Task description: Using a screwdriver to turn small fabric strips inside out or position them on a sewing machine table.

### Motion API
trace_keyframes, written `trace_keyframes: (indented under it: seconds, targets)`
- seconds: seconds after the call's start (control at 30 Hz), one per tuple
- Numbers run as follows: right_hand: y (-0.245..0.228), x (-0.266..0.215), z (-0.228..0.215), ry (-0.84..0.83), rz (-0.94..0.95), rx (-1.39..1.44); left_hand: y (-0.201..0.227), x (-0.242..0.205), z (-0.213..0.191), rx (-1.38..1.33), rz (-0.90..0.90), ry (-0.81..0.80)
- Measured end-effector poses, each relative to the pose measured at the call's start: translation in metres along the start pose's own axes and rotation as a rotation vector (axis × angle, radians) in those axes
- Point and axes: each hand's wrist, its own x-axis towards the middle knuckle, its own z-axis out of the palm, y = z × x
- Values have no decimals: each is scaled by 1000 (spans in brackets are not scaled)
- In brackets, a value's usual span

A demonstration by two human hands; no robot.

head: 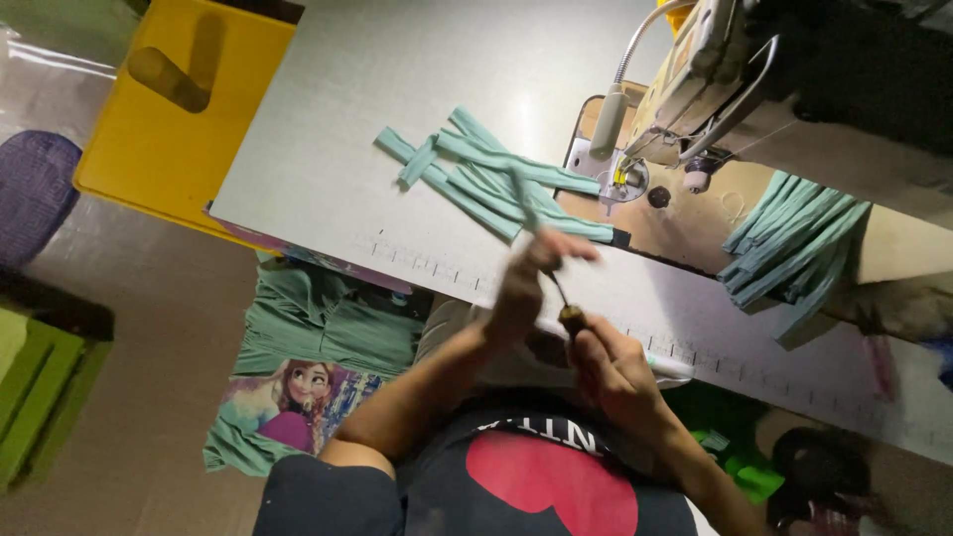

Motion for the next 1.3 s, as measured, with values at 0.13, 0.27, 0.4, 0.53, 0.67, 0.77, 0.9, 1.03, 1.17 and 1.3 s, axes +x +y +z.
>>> trace_keyframes:
  seconds: [0.13,0.27,0.4,0.53,0.67,0.77,0.9,1.03,1.17,1.3]
  targets:
    - [1,-9,1,-33,297,193,-10,-13,7,130,103,58]
    - [-12,-5,-10,-44,407,174,-27,3,-28,279,-37,-240]
    - [-11,-12,-11,-211,493,381,29,5,-14,343,229,53]
    - [-17,-13,-10,48,712,732,14,-5,-11,299,97,-113]
    - [0,-17,-15,-187,677,825,37,14,-23,426,180,42]
    - [-2,-11,-14,-158,727,717,8,-1,-9,232,194,74]
    - [-2,-9,-8,-137,601,526,12,10,-17,361,146,151]
    - [25,1,-3,-86,168,332,8,4,0,276,176,251]
    - [7,3,1,42,-122,-367,32,20,-9,331,330,209]
    - [-6,13,5,160,-176,-504,15,8,4,448,305,204]
